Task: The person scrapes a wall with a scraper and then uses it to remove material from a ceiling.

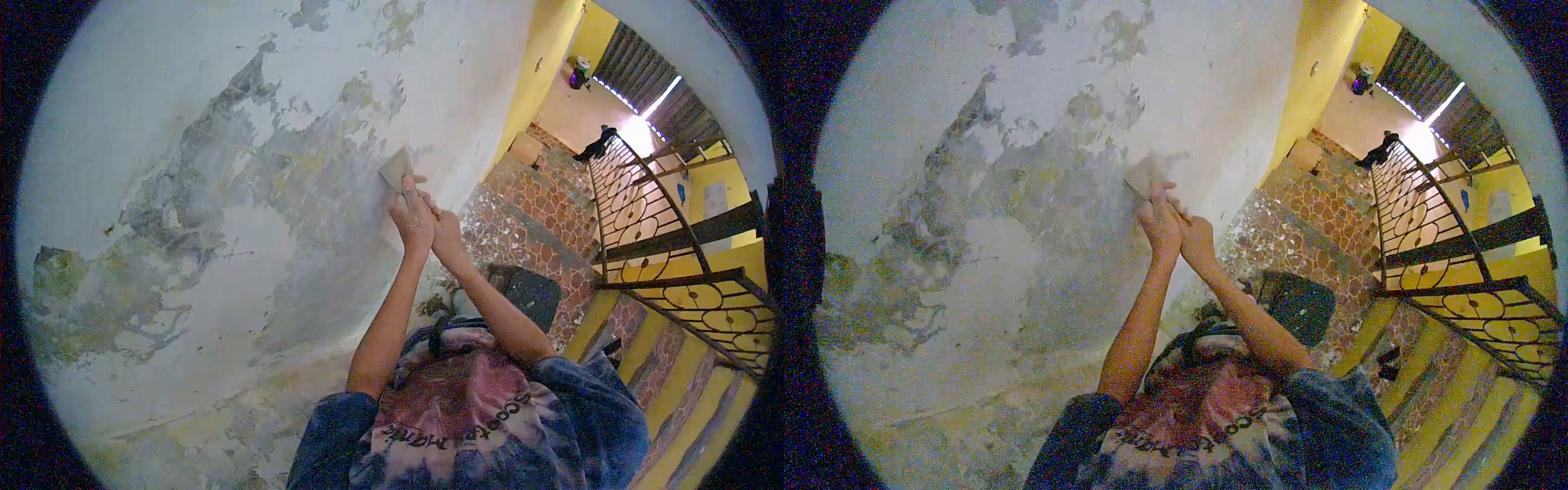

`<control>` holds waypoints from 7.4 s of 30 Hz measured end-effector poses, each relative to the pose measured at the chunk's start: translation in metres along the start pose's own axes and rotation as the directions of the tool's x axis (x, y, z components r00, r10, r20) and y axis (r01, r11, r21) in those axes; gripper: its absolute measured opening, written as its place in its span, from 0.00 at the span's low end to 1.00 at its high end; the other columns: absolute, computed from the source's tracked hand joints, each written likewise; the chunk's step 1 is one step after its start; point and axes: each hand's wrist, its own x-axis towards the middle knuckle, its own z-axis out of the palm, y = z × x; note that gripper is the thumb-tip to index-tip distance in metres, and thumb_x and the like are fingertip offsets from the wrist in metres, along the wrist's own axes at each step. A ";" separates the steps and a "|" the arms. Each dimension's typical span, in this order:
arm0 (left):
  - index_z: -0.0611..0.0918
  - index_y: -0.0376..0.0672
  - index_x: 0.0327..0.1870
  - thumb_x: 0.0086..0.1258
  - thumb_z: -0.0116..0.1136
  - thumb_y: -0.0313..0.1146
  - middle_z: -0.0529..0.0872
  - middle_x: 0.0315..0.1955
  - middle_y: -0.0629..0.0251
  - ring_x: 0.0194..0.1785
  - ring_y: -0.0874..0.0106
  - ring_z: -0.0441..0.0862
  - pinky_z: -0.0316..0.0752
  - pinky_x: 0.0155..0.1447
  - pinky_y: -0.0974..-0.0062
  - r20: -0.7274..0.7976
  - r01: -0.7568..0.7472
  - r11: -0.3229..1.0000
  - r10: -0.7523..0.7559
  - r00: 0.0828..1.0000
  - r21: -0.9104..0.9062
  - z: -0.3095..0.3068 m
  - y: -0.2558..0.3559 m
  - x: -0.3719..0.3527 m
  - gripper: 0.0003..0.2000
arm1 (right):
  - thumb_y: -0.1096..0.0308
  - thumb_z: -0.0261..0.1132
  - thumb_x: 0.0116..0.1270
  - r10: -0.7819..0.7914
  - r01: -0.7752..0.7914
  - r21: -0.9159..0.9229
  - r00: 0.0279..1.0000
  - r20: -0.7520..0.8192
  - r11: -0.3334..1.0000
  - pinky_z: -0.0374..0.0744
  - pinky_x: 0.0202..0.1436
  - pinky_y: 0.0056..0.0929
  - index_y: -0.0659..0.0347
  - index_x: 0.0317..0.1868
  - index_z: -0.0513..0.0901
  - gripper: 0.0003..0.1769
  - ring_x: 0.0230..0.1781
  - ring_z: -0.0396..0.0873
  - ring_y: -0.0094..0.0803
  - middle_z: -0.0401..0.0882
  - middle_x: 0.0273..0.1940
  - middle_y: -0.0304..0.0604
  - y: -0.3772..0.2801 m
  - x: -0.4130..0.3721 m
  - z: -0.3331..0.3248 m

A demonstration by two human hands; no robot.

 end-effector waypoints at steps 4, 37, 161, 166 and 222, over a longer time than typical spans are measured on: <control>0.76 0.39 0.36 0.74 0.40 0.50 0.69 0.12 0.70 0.12 0.78 0.67 0.64 0.17 0.79 0.067 -0.003 0.993 -0.005 0.998 0.115 -0.010 -0.023 0.003 0.22 | 0.45 0.57 0.64 -0.034 0.028 -0.159 0.999 -0.035 0.987 0.73 0.26 0.42 0.71 0.28 0.82 0.30 0.21 0.79 0.46 0.79 0.21 0.59 0.015 0.000 0.002; 0.67 0.34 0.62 0.74 0.43 0.47 0.80 0.45 0.55 0.51 0.69 0.78 0.72 0.55 0.74 0.345 0.386 0.918 -0.335 0.877 -0.091 -0.041 0.001 -0.018 0.26 | 0.59 0.47 0.73 -0.162 0.206 0.323 0.974 -0.157 0.924 0.73 0.42 0.26 0.62 0.65 0.66 0.24 0.36 0.75 0.25 0.80 0.37 0.45 -0.056 -0.040 0.007; 0.78 0.39 0.46 0.73 0.40 0.47 0.81 0.40 0.59 0.43 0.66 0.79 0.74 0.49 0.71 0.304 0.555 0.832 -0.526 0.794 -0.012 -0.107 0.001 -0.060 0.20 | 0.65 0.54 0.63 0.315 -0.637 0.587 0.765 0.562 0.499 0.66 0.22 0.18 0.59 0.59 0.73 0.23 0.21 0.67 0.21 0.72 0.28 0.33 -0.098 -0.106 -0.040; 0.79 0.34 0.42 0.73 0.41 0.48 0.82 0.35 0.61 0.40 0.73 0.79 0.73 0.46 0.74 0.294 0.405 0.910 -0.413 0.862 0.094 -0.089 0.002 -0.055 0.22 | 0.69 0.52 0.57 0.342 -0.688 0.629 0.726 0.597 0.363 0.53 0.14 0.14 0.57 0.60 0.73 0.27 0.13 0.55 0.14 0.68 0.23 0.30 -0.100 -0.094 -0.047; 0.81 0.38 0.39 0.71 0.46 0.43 0.84 0.36 0.62 0.39 0.73 0.80 0.74 0.45 0.74 0.289 0.508 0.856 -0.464 0.838 -0.098 -0.023 -0.008 -0.020 0.17 | 0.63 0.52 0.60 0.306 -0.571 0.606 0.816 0.489 0.554 0.48 0.12 0.16 0.54 0.46 0.76 0.14 0.11 0.49 0.14 0.59 0.18 0.26 -0.102 -0.045 -0.081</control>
